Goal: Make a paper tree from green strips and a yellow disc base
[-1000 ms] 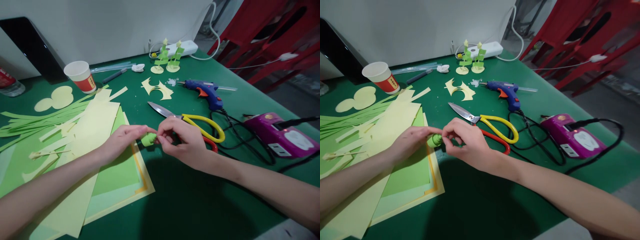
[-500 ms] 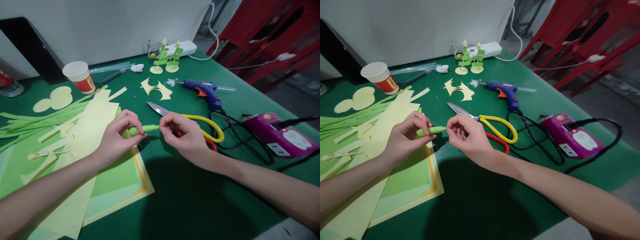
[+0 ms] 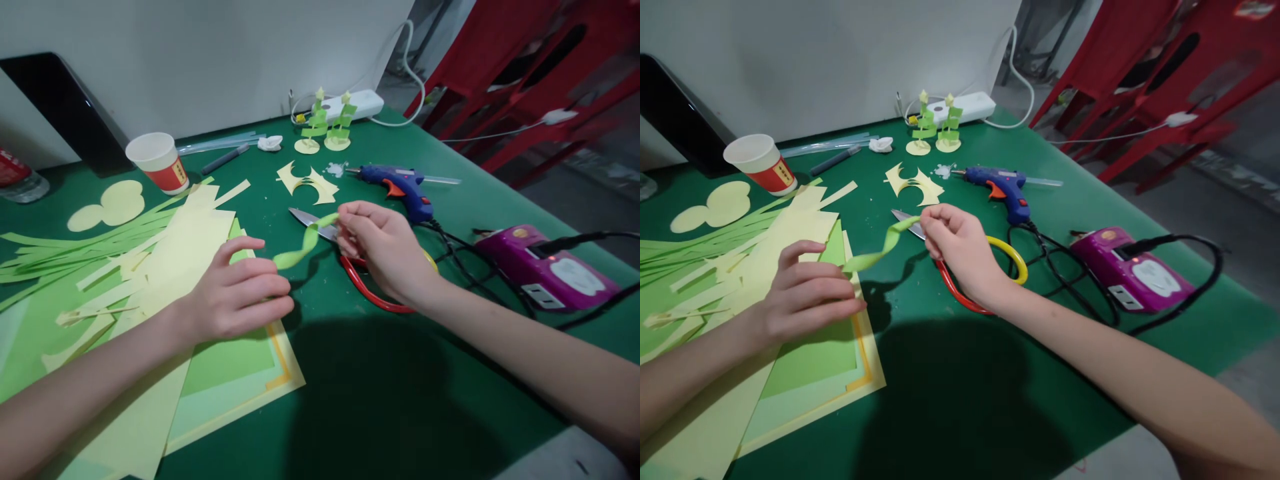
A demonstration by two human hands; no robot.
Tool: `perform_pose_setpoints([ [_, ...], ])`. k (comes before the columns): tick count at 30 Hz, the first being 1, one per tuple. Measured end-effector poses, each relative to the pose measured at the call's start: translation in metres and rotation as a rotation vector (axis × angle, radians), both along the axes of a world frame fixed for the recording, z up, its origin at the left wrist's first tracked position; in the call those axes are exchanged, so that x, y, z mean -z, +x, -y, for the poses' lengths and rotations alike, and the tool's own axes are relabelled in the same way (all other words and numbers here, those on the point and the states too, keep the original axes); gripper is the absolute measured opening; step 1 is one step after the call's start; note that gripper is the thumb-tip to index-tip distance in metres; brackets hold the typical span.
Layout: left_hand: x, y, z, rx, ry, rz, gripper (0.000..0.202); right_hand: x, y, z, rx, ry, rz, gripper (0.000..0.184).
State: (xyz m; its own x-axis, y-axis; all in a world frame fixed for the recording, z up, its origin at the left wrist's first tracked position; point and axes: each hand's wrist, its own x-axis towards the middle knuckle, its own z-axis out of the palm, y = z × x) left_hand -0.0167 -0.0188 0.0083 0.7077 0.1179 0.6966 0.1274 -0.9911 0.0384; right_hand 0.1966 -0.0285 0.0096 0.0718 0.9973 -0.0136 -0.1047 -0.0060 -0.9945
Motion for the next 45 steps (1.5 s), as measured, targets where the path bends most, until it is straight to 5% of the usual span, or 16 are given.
perform_pose_setpoints([
  [8, -0.005, 0.005, 0.005, 0.155, -0.488, -0.328, 0.022, -0.011, 0.011, -0.012, 0.139, 0.015, -0.049, 0.017],
  [11, -0.005, 0.009, 0.007, 0.06, -0.619, -0.258, 0.02, -0.011, 0.008, -0.003, 0.09, 0.098, -0.023, 0.014],
  [15, -0.002, 0.013, 0.007, -0.153, -1.291, -0.048, 0.03, -0.012, -0.002, 0.018, -0.145, 0.285, 0.144, 0.007],
  [18, -0.002, 0.017, 0.006, -0.014, -1.727, 0.013, 0.047, -0.012, -0.008, 0.029, -0.298, 0.435, 0.374, 0.01],
  [21, -0.007, 0.02, 0.009, 0.153, -1.932, 0.041, 0.044, -0.009, -0.009, 0.031, -0.347, 0.562, 0.597, 0.015],
  [27, -0.021, 0.022, 0.018, 0.002, -1.813, 0.038, 0.011, -0.005, -0.007, 0.028, -0.331, 0.651, 0.759, 0.013],
  [36, -0.016, 0.02, 0.015, -0.234, -1.532, 0.155, 0.019, -0.008, -0.007, 0.025, -0.293, 0.557, 0.742, 0.011],
  [45, -0.017, 0.023, 0.018, -0.234, -1.554, 0.205, 0.013, -0.007, -0.007, 0.024, -0.352, 0.447, 0.643, 0.008],
])
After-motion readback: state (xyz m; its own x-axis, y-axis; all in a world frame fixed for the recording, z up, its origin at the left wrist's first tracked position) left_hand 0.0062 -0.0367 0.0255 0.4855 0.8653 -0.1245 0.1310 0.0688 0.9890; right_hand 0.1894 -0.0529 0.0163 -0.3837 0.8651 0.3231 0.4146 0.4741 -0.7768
